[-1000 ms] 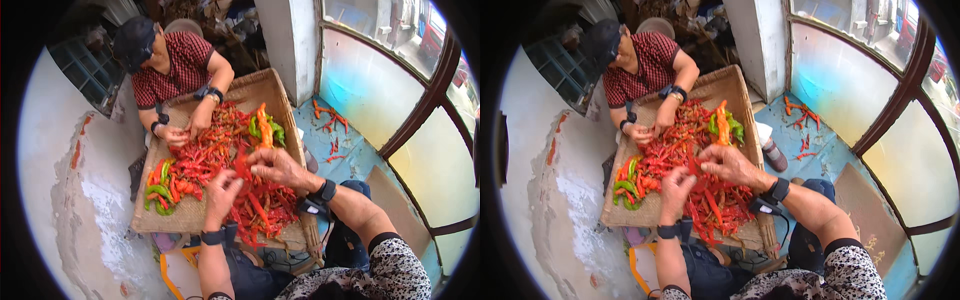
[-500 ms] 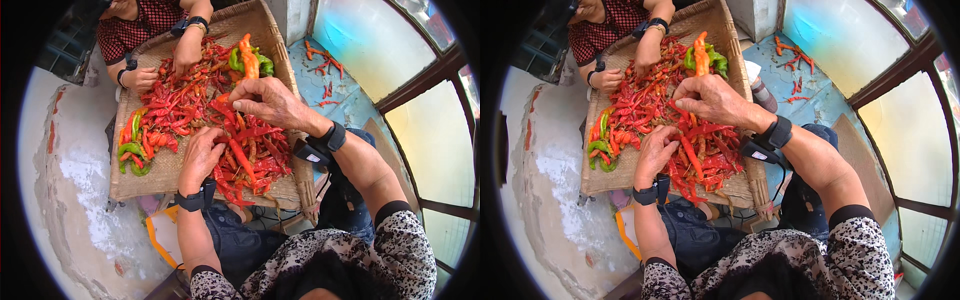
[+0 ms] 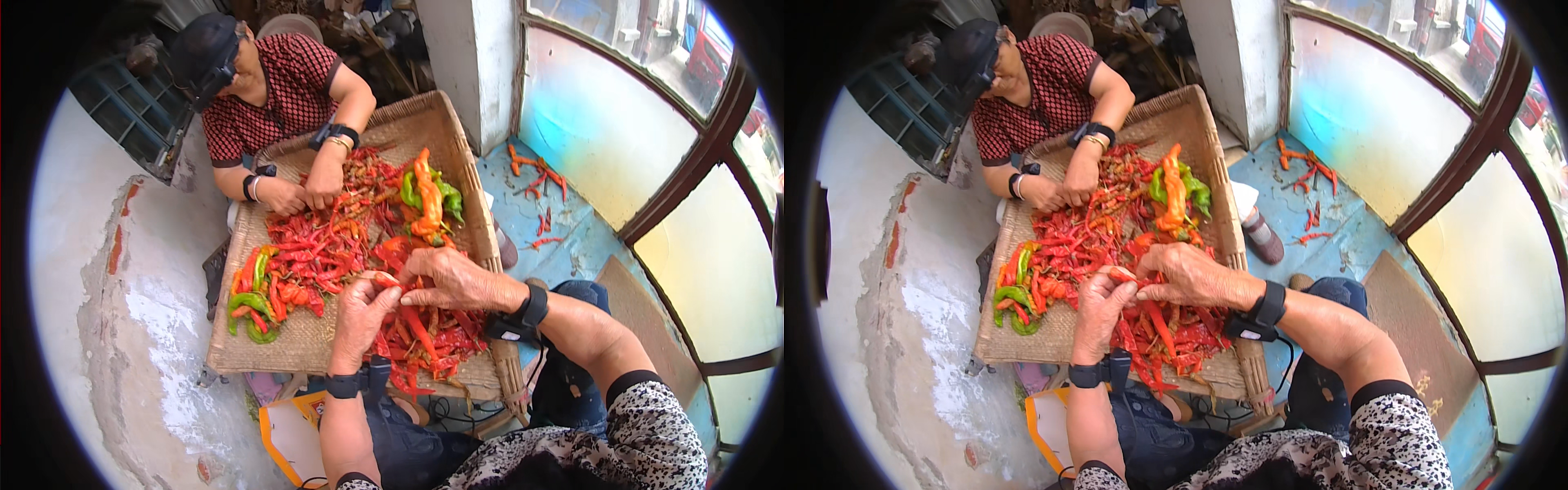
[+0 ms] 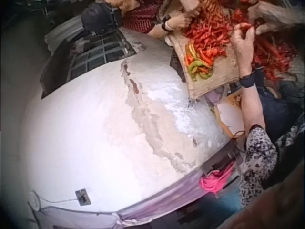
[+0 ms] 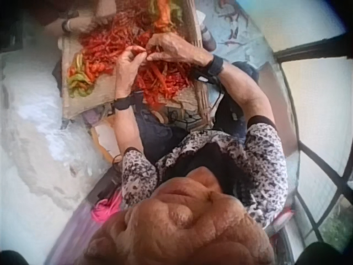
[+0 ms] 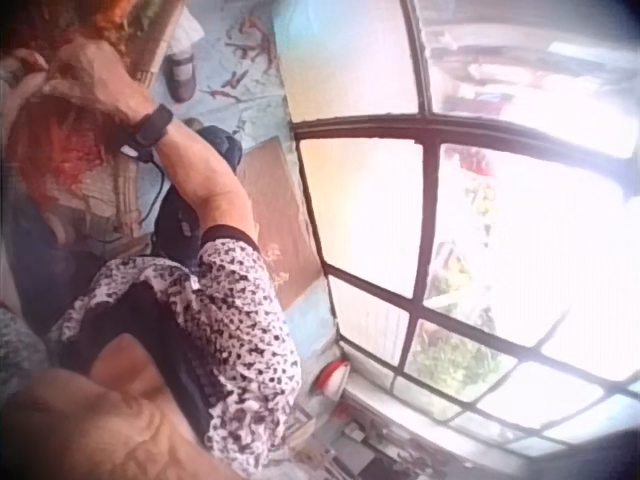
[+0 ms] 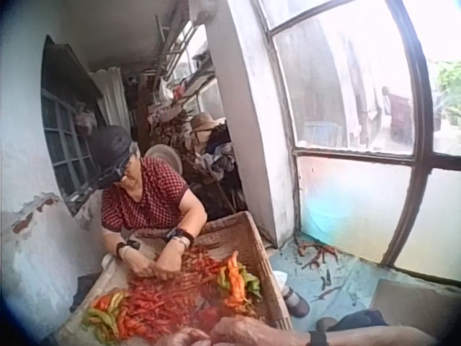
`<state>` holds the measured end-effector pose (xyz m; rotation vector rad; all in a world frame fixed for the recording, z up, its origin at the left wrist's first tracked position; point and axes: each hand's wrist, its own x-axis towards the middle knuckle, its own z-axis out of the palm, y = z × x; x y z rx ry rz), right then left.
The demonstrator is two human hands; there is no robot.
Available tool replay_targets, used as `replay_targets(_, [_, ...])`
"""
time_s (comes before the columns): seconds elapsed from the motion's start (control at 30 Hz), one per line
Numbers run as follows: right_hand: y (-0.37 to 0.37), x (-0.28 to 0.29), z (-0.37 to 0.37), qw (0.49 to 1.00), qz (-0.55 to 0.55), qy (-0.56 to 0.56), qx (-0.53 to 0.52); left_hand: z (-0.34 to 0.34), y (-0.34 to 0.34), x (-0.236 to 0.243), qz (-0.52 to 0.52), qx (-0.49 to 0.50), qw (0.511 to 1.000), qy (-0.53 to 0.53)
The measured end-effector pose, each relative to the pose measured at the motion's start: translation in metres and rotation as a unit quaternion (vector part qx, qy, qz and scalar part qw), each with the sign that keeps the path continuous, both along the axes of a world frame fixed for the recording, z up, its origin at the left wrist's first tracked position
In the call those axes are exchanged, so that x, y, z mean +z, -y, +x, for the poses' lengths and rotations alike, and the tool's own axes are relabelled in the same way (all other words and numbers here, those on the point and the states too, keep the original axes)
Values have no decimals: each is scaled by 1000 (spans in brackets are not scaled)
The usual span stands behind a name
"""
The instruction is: Peeling and removing stems from red chili peppers in a basket.
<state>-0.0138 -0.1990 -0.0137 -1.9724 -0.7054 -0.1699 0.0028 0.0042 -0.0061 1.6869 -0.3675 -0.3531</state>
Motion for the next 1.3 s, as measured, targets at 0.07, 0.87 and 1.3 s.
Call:
replay_targets(0.07, [-3,3,-4,1000,-3,-8,3,-7,6,1,-31,11,999,8])
replay_targets(0.87, [32,31,12,979,152,33,-131,83,18,-41,403,-76,869,279])
replay_targets(1.3, [43,33,13,967,166,122,-148,47,30,-23,438,-4,878,193])
